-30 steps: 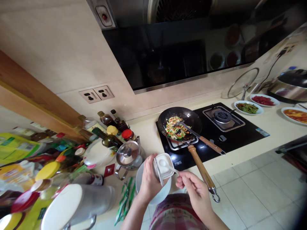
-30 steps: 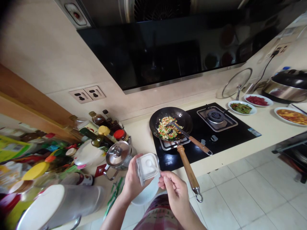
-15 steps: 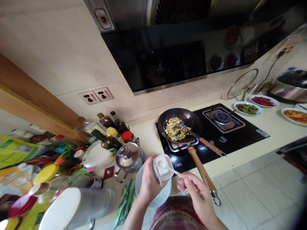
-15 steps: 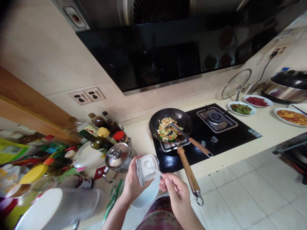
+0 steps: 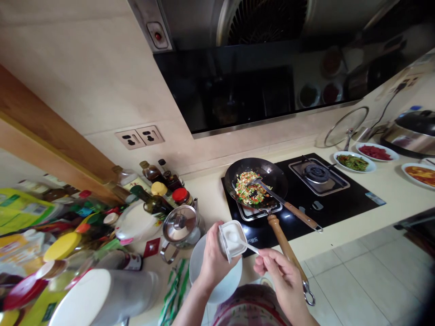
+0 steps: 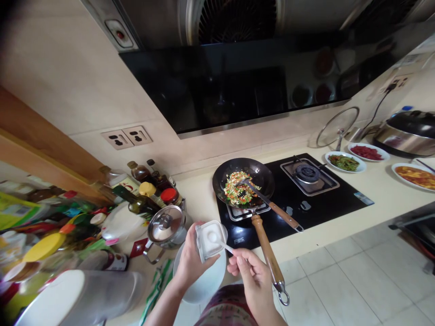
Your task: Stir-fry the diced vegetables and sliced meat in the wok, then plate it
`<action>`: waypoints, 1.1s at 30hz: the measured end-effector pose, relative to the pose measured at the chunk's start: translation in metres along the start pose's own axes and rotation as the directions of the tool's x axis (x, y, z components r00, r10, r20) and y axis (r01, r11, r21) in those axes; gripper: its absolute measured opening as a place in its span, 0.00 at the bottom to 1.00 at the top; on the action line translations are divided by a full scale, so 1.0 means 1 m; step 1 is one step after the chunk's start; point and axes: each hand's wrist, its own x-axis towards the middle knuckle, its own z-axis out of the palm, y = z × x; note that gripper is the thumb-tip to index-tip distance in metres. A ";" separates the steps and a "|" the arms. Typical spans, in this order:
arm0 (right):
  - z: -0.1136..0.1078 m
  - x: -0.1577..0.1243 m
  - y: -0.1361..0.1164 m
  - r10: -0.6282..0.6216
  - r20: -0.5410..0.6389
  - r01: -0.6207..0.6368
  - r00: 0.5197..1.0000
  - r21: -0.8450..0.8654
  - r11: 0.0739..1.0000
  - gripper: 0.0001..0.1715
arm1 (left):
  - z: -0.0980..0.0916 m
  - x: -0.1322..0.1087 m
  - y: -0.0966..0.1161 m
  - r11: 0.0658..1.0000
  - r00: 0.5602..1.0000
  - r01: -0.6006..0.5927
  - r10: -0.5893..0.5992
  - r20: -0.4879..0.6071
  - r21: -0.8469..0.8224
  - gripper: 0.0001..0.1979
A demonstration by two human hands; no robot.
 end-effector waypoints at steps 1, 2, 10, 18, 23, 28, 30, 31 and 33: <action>-0.001 0.001 0.002 -0.004 0.003 0.004 1.000 0.011 1.000 0.19 | 0.000 0.001 0.000 1.000 1.000 0.003 -0.003 0.003 -0.005 0.39; -0.001 0.002 0.005 -0.008 0.015 0.008 1.000 0.022 1.000 0.18 | 0.001 0.002 0.000 1.000 1.000 0.007 -0.007 0.006 -0.009 0.38; -0.013 0.022 -0.010 0.006 -0.013 -0.004 1.000 0.092 0.996 0.17 | 0.009 0.005 -0.013 0.998 0.998 0.067 -0.067 0.002 0.019 0.41; -0.005 0.138 -0.055 -0.149 -0.033 0.147 0.988 -0.051 0.988 0.23 | 0.011 -0.008 -0.024 0.985 0.985 0.171 -0.171 -0.016 -0.009 0.42; -0.011 0.176 -0.058 -0.049 0.028 0.054 0.998 -0.265 0.963 0.26 | 0.011 -0.013 -0.029 0.967 0.967 0.254 -0.253 0.038 -0.024 0.41; -0.010 0.113 -0.058 0.020 0.366 0.087 0.930 -0.275 0.957 0.21 | 0.016 -0.012 -0.030 0.962 0.960 0.264 -0.257 0.108 -0.065 0.43; 0.000 0.089 -0.053 0.093 0.491 0.114 0.866 -0.375 0.920 0.22 | 0.017 -0.009 -0.029 0.961 0.961 0.257 -0.244 0.128 -0.101 0.45; 0.004 0.082 -0.050 0.117 0.539 0.164 0.834 -0.445 0.881 0.22 | 0.017 -0.006 -0.028 0.959 0.963 0.252 -0.234 0.134 -0.131 0.46; 0.006 0.074 -0.046 0.095 0.588 0.334 0.803 -0.576 0.746 0.28 | 0.012 0.004 -0.027 0.954 0.966 0.234 -0.207 0.153 -0.189 0.48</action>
